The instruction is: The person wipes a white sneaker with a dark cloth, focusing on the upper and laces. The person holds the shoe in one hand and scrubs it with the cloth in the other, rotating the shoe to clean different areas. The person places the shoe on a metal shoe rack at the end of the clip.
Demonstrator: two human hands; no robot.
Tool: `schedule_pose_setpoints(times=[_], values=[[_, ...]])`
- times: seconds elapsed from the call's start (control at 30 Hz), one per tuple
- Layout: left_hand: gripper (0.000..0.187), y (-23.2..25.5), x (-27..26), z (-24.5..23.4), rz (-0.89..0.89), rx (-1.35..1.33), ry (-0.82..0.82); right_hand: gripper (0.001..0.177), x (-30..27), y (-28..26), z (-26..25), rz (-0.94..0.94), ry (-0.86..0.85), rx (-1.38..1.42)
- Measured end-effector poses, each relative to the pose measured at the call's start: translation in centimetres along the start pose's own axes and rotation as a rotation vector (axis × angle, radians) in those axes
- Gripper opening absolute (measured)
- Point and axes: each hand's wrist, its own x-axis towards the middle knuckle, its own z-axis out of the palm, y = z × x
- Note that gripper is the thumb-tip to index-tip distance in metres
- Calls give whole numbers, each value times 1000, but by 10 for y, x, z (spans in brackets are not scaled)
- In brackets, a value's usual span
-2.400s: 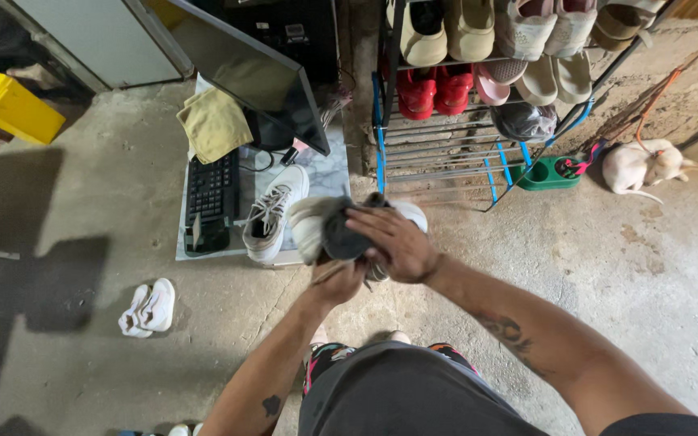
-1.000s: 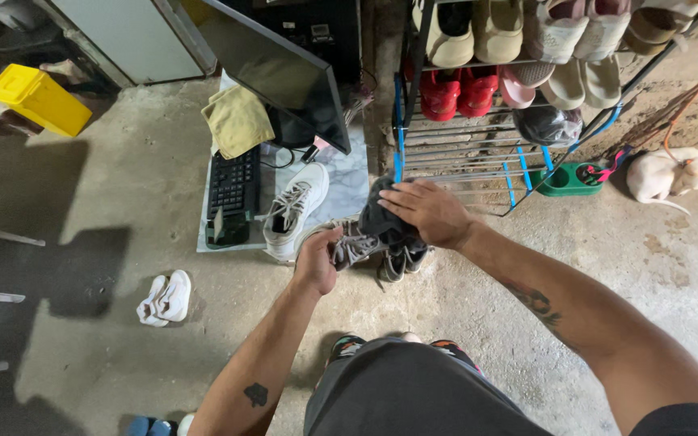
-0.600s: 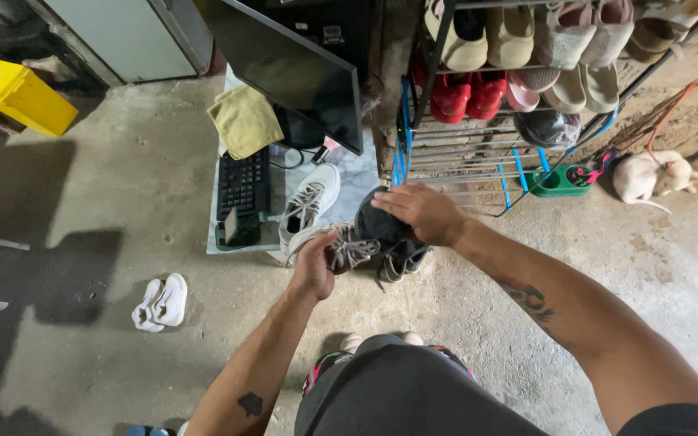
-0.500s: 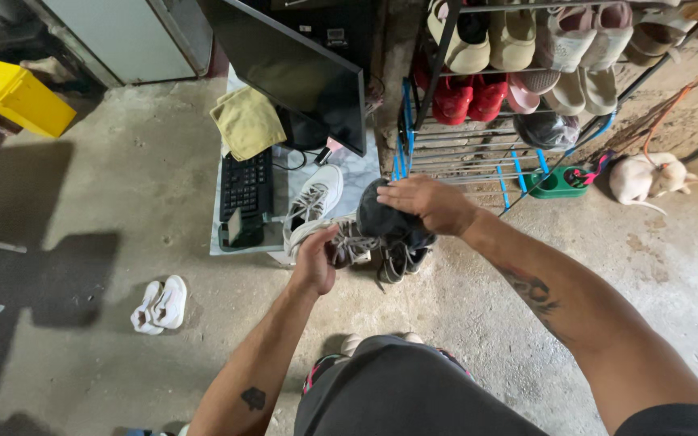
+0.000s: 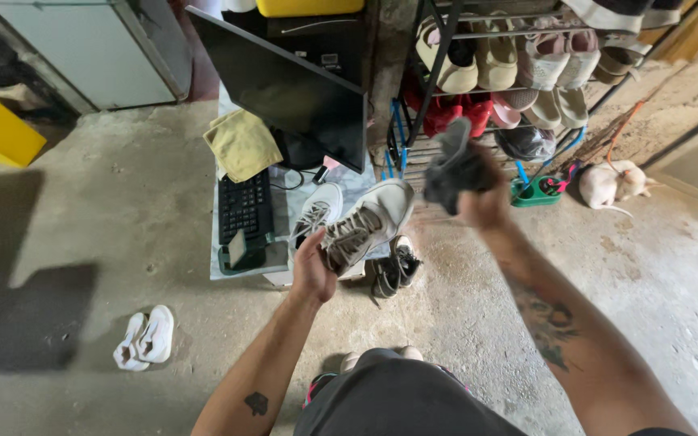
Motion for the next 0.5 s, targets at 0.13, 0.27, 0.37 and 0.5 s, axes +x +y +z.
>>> schedule_pose_setpoints(times=[0.13,0.27,0.37,0.5], values=[[48,-16,11,-5,-39,-25,-95,50,-28,-13,63,212,-316,-785],[46,-19,8,-3,-97,-94,-30,78,-66,-7,70,-160,-345,-968],[52,-26,9,5,-126,-254,-77,76,-101,11,79,-192,-316,-837],[63,-39,25,19,-169,-343,25,77,-136,20,94,-37,-218,-627]])
